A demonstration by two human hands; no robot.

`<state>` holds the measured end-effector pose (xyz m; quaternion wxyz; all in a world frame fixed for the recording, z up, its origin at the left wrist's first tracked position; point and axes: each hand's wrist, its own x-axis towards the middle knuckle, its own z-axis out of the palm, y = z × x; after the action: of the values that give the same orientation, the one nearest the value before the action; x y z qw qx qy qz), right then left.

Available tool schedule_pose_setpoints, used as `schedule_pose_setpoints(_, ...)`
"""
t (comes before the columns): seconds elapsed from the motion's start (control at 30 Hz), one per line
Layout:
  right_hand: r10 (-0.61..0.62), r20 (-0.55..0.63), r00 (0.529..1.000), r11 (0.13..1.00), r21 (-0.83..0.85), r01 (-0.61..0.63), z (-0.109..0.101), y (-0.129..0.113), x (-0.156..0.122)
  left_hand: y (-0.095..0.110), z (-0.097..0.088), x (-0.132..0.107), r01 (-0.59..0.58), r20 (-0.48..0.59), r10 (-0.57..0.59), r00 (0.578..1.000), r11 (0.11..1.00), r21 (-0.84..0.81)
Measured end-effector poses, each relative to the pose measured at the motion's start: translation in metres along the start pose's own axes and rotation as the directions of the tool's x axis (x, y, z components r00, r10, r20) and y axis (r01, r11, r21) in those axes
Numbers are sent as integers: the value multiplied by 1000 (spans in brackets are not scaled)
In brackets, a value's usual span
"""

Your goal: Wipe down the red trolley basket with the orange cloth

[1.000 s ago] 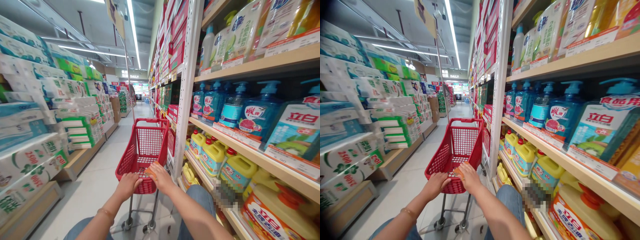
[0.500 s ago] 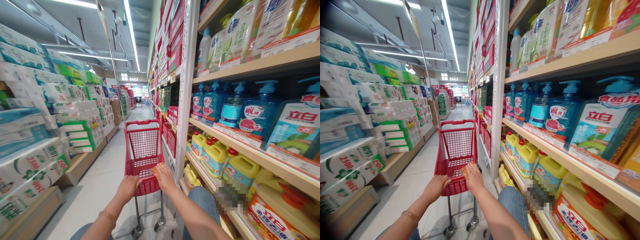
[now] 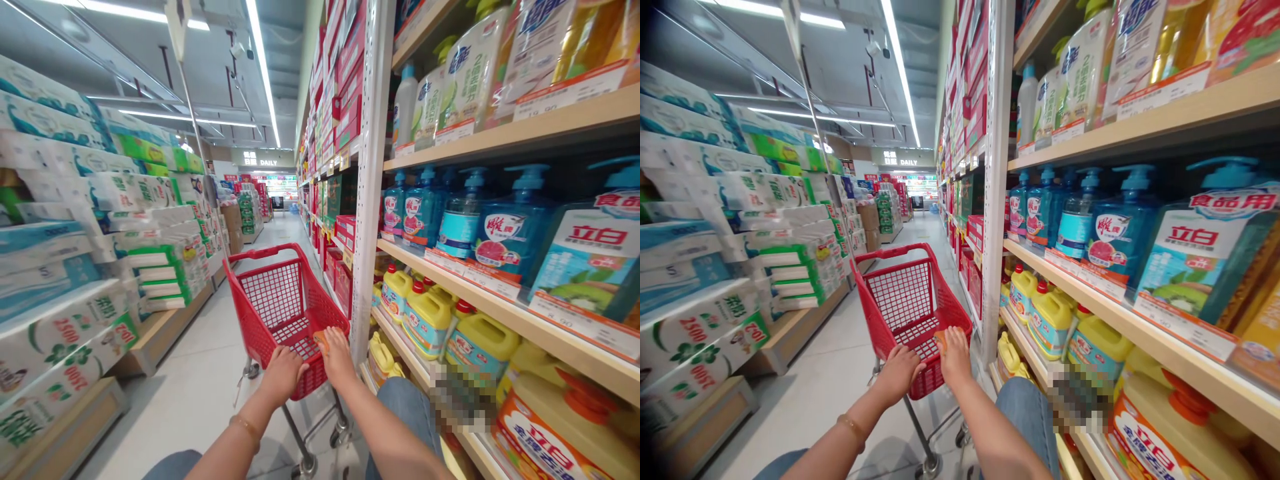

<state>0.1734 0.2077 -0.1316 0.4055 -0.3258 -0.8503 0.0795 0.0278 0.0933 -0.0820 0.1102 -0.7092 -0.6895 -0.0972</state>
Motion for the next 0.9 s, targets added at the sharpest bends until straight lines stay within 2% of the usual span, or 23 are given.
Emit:
schedule_pose_setpoints(0.07,-75,43,996,996,41,73,2,-7,-4,3,1,2,-15,6,15,1000,999,-32)
schedule_pose_setpoints(0.13,-159,91,983,984,95,150,0,-8,-6,0,-1,1,-97,11,98,995,992,-83)
schedule_pose_setpoints(0.23,-138,106,985,986,111,126,-8,3,-3,-9,-4,-1,-180,-20,179,984,979,-91)
schedule_pose_setpoints(0.37,-15,56,998,998,63,11,-6,6,3,-8,4,3,-104,-80,101,992,994,-36)
schedule_pose_setpoints(0.5,-104,72,992,992,83,98,-1,-7,-2,-1,13,14,-105,-95,97,991,991,-82)
schedule_pose_setpoints(0.6,-107,86,990,991,84,100,-9,0,-2,-12,8,19,-117,-106,109,988,990,-75)
schedule_pose_setpoints(0.67,-66,76,995,996,64,61,-12,8,0,-23,3,23,-75,-114,71,991,997,-35)
schedule_pose_setpoints(0.77,5,18,1000,1000,17,-6,-3,8,2,-28,2,32,-14,-69,15,998,1000,19)
schedule_pose_setpoints(0.9,12,-33,999,1000,-10,-12,14,-6,-3,-14,11,42,42,-63,-39,997,999,34)
